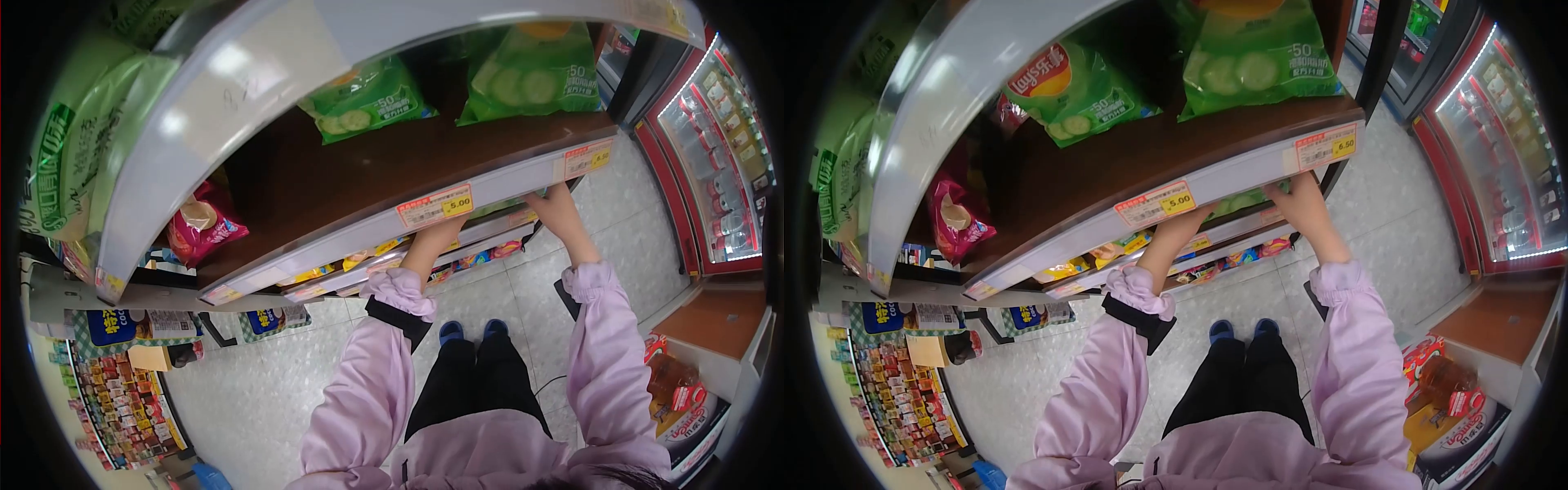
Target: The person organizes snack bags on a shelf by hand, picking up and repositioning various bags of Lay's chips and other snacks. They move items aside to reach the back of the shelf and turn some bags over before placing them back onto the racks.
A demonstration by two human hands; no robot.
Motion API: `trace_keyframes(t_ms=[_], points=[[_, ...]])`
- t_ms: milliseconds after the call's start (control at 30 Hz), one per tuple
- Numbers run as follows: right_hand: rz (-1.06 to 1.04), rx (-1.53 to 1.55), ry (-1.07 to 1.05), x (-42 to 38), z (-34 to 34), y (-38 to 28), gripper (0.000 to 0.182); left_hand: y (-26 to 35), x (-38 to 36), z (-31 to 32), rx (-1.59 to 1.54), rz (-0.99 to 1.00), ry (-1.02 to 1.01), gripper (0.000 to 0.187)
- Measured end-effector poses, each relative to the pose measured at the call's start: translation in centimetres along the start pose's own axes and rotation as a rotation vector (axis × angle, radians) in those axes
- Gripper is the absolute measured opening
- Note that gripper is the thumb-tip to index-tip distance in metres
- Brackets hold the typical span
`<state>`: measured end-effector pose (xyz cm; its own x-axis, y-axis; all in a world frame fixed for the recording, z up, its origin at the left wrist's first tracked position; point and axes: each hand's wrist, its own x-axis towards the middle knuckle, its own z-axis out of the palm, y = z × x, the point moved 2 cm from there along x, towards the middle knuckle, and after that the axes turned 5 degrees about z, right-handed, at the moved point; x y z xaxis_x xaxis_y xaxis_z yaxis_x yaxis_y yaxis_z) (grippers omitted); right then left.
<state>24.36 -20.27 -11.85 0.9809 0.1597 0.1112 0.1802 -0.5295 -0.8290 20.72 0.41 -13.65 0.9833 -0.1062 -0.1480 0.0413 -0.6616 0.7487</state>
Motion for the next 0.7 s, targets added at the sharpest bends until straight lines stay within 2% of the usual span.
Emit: trace_keyframes(t_ms=[33,67,133,167,200,267,333,367,433,467,500,533,567,600,633,667,700], points=[[0.068,0.005,-0.01,-0.3,-0.1,-0.6,0.045,1.6,-0.8,-0.8,-0.207,-0.1,-0.038,0.051],[0.073,0.005,-0.012,-0.6,-0.1,-1.2,0.045,1.7,-1.3,-1.0,-0.207,-0.103,-0.041,0.051],[0.125,0.048,0.031,-1.5,-0.2,-2.2,0.046,2.1,-2.0,-1.6,-0.201,0.027,0.005,0.055],[0.124,0.048,0.036,-2.0,-0.2,-2.5,0.046,5.3,-3.2,-3.7,-0.188,-0.261,-0.176,0.059],[0.042,0.034,0.065,-2.8,-0.2,-3.1,0.045,4.5,-3.7,-3.4,-0.186,-0.257,-0.177,0.059],[-0.044,0.024,0.097,-4.4,-0.4,-4.3,0.045,2.7,-5.1,-2.7,-0.092,0.163,-0.004,0.057],[-0.305,-0.35,0.06,-6.4,-1.0,-6.7,0.04,3.9,-8.1,-4.4,0.005,0.258,-0.139,0.056],[-0.298,-0.342,0.057,-7.1,-1.6,-8.0,0.04,4.8,-9.5,-5.8,0.08,0.332,-0.293,0.052],[-0.172,-0.388,-0.476,-8.6,-2.2,-11.9,0.033,6.1,-12.3,-8.7,0.145,0.455,-0.558,0.044],[-0.163,-0.38,-0.482,-9.1,-2.6,-13.9,0.033,6.4,-13.7,-10.2,0.137,0.508,-0.662,0.041],[-0.224,-0.35,-0.576,-9.4,-2.7,-16.0,0.031,7.2,-14.4,-12.1,0.141,0.508,-0.664,0.041],[-0.288,-0.317,-0.67,-9.6,-2.4,-17.9,0.029,8.1,-15.3,-14.2,-0.05,0.457,-0.671,0.037],[-0.299,-0.319,-0.661,-9.5,-1.9,-19.3,0.029,8.9,-15.9,-16.3,-0.235,0.411,-0.666,0.033],[-0.385,-0.217,-0.65,-9.2,-1.7,-21.0,0.027,9.6,-16.2,-18.3,-0.343,0.336,-0.59,0.027],[-0.473,-0.119,-0.636,-8.8,-1.5,-23.0,0.026,9.3,-16.1,-20.1,-0.484,0.321,-0.465,0.028],[-0.493,-0.131,-0.624,-8.1,-0.8,-24.5,0.026,8.8,-15.6,-21.6,-0.626,0.309,-0.337,0.029],[-0.503,-0.017,-0.559,-6.9,0.3,-25.8,0.029,9.0,-14.8,-22.8,-0.677,0.298,-0.146,0.033]])
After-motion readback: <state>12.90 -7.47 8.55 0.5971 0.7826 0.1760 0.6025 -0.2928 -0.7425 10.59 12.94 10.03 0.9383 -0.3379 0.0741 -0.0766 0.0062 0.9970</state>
